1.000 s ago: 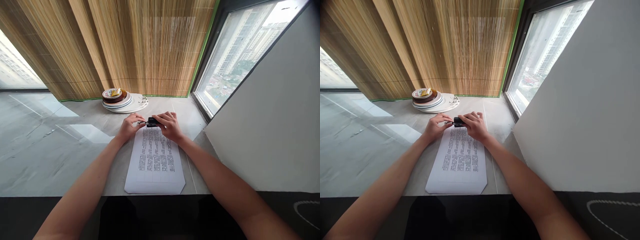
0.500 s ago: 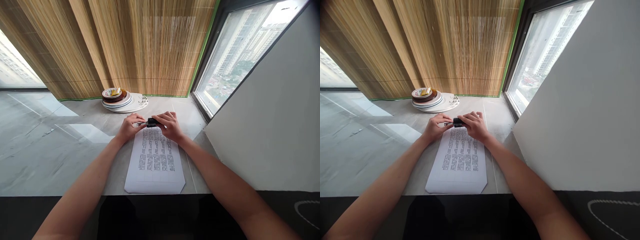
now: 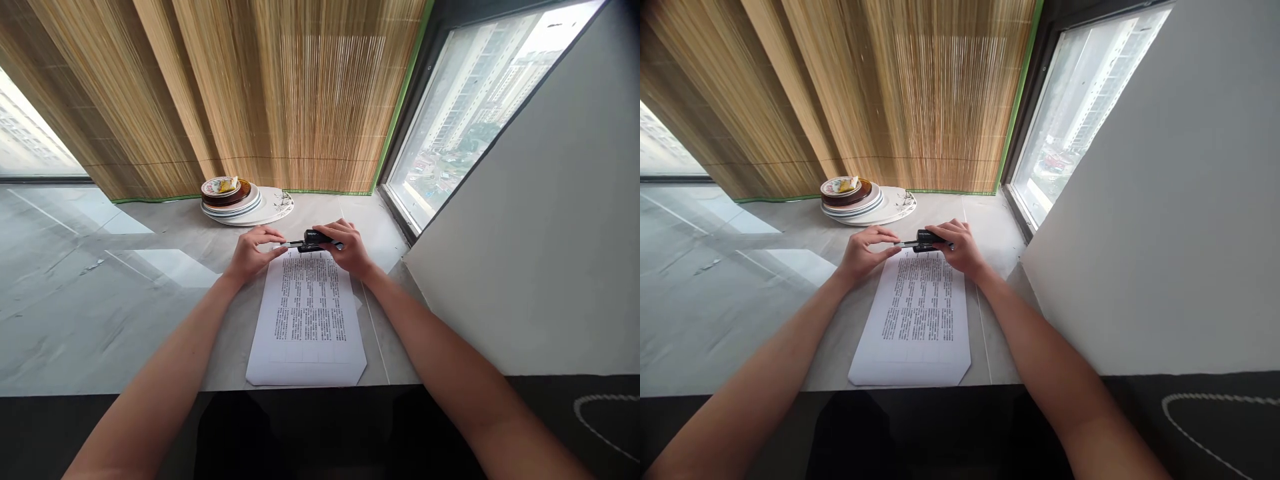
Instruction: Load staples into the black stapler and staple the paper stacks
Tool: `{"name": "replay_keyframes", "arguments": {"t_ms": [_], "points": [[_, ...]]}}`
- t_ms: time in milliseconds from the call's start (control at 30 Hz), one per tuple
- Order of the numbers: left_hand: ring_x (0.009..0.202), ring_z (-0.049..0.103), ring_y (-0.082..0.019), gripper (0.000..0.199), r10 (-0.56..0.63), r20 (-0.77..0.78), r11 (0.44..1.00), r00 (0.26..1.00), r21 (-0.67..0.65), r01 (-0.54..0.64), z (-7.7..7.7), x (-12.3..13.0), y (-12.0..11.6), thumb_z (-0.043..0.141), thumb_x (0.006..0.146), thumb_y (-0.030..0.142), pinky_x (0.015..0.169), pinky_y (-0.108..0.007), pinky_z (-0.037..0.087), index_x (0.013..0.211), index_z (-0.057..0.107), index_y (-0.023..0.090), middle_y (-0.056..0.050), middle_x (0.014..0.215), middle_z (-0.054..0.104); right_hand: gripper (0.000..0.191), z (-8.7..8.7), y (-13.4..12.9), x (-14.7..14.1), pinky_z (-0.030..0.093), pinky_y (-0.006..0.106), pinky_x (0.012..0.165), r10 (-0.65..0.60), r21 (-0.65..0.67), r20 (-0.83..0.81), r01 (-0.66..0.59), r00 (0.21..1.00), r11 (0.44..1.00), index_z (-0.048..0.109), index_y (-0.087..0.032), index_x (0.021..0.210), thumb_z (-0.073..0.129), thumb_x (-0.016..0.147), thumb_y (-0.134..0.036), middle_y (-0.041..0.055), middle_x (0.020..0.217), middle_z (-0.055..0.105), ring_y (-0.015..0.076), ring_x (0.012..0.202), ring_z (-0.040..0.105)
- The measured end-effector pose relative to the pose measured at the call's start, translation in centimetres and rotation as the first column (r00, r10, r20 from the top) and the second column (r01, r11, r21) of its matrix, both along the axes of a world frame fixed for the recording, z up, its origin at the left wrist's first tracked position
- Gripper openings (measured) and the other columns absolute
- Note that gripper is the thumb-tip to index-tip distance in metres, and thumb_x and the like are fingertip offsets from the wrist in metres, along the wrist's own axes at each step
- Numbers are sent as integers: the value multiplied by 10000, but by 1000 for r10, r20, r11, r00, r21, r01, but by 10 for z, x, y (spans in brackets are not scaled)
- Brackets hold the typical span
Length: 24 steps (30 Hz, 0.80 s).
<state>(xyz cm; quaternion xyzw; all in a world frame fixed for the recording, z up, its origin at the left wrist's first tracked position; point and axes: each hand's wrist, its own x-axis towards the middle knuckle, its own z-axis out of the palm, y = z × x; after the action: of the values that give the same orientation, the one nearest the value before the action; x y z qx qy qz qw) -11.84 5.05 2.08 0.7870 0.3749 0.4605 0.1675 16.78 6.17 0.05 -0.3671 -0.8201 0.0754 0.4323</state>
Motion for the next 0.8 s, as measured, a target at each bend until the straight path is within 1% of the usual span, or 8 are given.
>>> {"name": "replay_keyframes", "arguments": {"t_ms": [100,200,367,467,567,700,733,800], "points": [[1018,741,-278,251,-29,9,999,1000,-41,29,1,-1,1,843,864,502,983,-479,580,973,866,278,-88,1044,807,363,2,2,5,429,478,983,5,-28,-23,-6,1000,1000,737,-348,1347,647,1006,-265,40,1150,788,264,1034,623],[1003,745,-285,276,-75,32,994,997,-81,77,3,-1,1,852,842,547,978,-488,586,933,864,287,-88,1019,808,347,6,1,5,449,480,983,62,-47,-51,-64,997,997,755,-362,1323,663,998,-283,36,1149,791,262,1031,633],[1050,732,-285,371,-178,58,976,982,-117,183,0,6,-2,911,770,553,1010,-472,566,1014,847,280,-92,1078,795,339,12,-12,-10,468,458,1001,223,-59,-37,-225,974,973,752,-392,1322,666,1007,-301,11,1120,794,249,1044,645],[1010,724,-272,373,-210,60,968,976,-124,216,-3,10,-3,909,770,556,958,-443,570,988,832,264,-90,1054,785,335,12,-19,-21,452,465,1024,240,-75,-3,-240,971,968,747,-407,1322,653,1016,-304,-3,1168,789,250,1066,630],[972,715,-259,365,-183,71,974,981,-121,190,-5,13,-2,872,805,577,929,-422,567,949,808,248,-81,1019,780,334,15,-21,-24,461,467,1009,199,-98,-21,-200,980,975,750,-394,1313,636,1017,-291,3,1163,784,255,1047,615],[972,706,-256,413,-54,86,992,995,-110,63,-7,15,1,798,857,620,895,-401,557,986,777,228,-78,1018,782,333,21,-22,-22,482,464,987,106,-94,-117,-117,987,989,752,-379,1303,651,1002,-280,12,1168,779,255,1022,618],[975,706,-255,404,-43,86,992,995,-112,53,-7,15,2,788,868,611,889,-395,555,988,773,225,-76,1020,782,322,22,-23,-22,483,463,989,101,-89,-133,-113,986,990,757,-378,1290,664,997,-281,12,1169,780,254,1019,621],[966,707,-246,353,-79,65,988,995,-131,86,-8,15,2,794,877,563,889,-384,552,981,770,226,-63,1005,782,295,22,-24,-22,481,465,991,136,-82,-124,-147,983,986,774,-372,1258,686,990,-286,10,1153,789,252,1006,625]]}}
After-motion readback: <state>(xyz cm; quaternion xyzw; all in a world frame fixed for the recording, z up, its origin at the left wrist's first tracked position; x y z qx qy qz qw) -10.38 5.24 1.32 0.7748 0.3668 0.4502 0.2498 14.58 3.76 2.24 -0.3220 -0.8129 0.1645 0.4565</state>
